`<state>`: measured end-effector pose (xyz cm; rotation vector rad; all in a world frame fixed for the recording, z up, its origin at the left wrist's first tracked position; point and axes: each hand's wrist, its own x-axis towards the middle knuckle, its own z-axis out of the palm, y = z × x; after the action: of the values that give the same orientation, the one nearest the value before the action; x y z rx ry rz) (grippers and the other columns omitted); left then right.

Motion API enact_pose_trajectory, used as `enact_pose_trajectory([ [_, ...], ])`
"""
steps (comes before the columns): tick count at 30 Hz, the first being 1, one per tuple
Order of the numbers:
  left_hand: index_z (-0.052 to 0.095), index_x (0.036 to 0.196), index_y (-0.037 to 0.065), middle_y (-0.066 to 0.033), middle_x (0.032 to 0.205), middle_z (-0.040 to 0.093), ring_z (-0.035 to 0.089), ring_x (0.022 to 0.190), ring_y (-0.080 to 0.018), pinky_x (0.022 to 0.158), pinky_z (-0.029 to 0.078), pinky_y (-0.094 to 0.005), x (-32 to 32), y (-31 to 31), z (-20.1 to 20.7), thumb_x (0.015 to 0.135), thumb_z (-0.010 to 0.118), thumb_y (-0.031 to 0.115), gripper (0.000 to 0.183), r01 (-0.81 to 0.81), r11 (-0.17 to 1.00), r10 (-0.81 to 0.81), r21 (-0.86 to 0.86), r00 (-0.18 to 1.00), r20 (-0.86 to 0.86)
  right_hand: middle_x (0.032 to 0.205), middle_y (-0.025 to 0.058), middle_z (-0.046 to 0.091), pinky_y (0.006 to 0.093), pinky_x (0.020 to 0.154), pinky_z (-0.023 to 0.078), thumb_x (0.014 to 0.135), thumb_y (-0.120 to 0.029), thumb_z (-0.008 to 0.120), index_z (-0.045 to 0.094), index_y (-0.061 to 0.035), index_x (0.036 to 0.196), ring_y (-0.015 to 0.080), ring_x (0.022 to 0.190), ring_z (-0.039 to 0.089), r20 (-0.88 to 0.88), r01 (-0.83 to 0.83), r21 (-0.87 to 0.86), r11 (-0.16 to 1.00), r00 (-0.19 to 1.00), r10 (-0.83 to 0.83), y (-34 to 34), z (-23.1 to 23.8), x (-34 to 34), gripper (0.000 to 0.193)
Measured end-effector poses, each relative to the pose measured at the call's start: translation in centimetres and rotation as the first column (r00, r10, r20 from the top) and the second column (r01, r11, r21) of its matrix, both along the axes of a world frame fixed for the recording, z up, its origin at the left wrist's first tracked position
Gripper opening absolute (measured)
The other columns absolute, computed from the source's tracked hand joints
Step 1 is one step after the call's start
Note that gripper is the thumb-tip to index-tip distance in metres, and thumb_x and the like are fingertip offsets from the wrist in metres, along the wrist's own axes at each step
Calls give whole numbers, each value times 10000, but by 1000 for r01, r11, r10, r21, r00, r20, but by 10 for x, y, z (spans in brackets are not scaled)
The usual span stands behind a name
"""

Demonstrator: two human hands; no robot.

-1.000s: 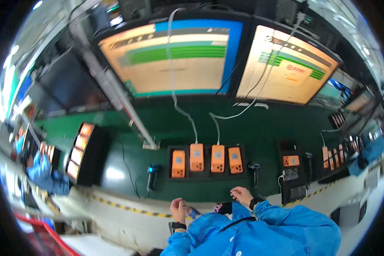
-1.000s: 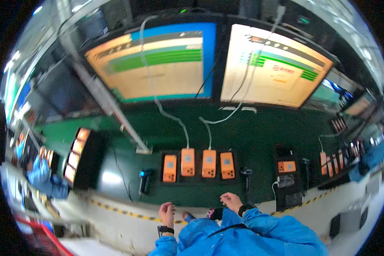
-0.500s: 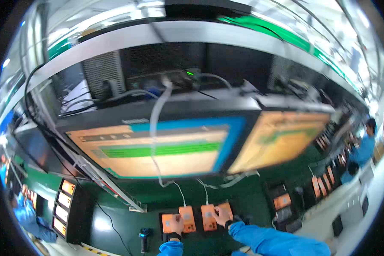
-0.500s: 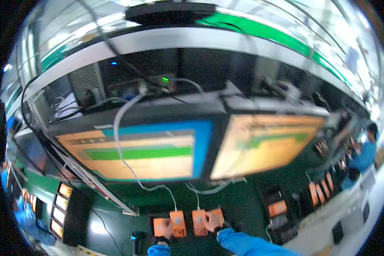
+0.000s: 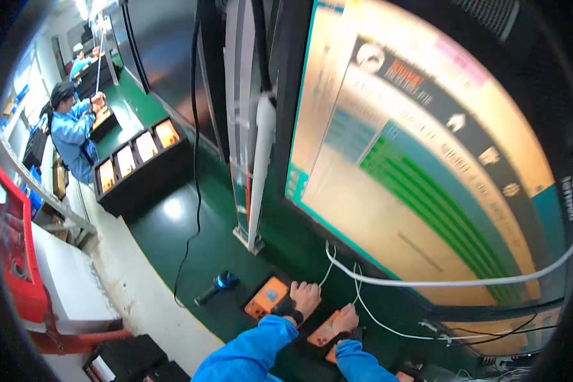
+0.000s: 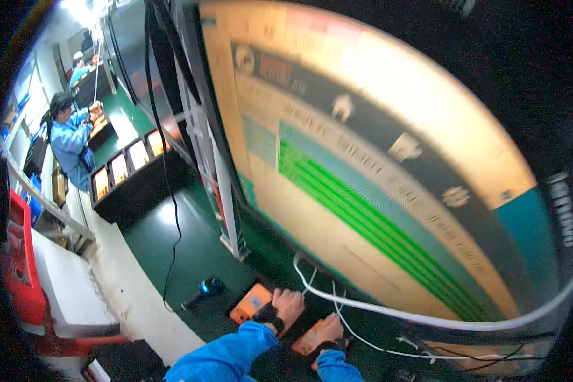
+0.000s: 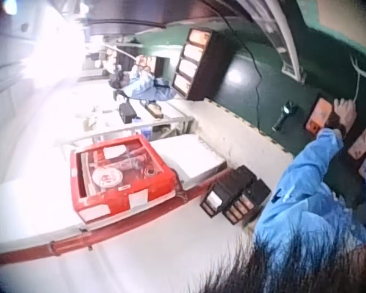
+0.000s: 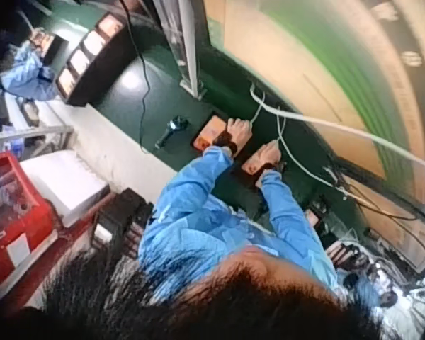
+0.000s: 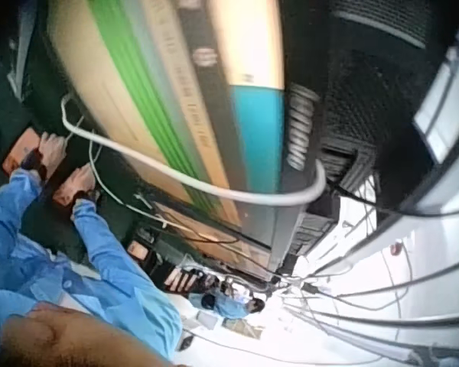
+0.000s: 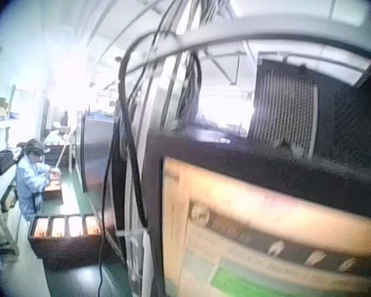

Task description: Scanning barcodes and connecting handheld electronic devices to test cables at an industrial workstation.

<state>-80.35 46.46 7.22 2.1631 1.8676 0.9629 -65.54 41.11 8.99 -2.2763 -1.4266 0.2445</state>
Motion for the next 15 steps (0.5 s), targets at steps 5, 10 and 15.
enact_pose_trajectory([
  [5,489,786,120,-46,575,577,584,580,-249,635,346,-385,-14,-17,1,809,568,185,105,115,984,-115,-138,993,9,830,261,602,563,658,409,954,-295,365,552,-27,906,472,788,554,-97,0,-60,998,995,-6,-15,-4,-4,330],
  [10,505,780,107,-63,666,608,603,750,-250,670,365,-384,-19,-27,10,797,582,188,113,185,950,-181,-250,983,38,774,253,587,519,673,423,931,-240,402,543,-24,895,447,755,552,-15,-211,12,977,977,211,-29,-24,-12,260],
  [15,578,926,51,-95,963,602,543,978,-275,842,401,-399,-41,-53,25,736,600,111,200,157,987,-143,-35,955,260,1070,205,513,488,818,333,886,-269,499,495,1,896,404,983,445,82,-306,179,935,952,296,-79,-19,-38,271],
])
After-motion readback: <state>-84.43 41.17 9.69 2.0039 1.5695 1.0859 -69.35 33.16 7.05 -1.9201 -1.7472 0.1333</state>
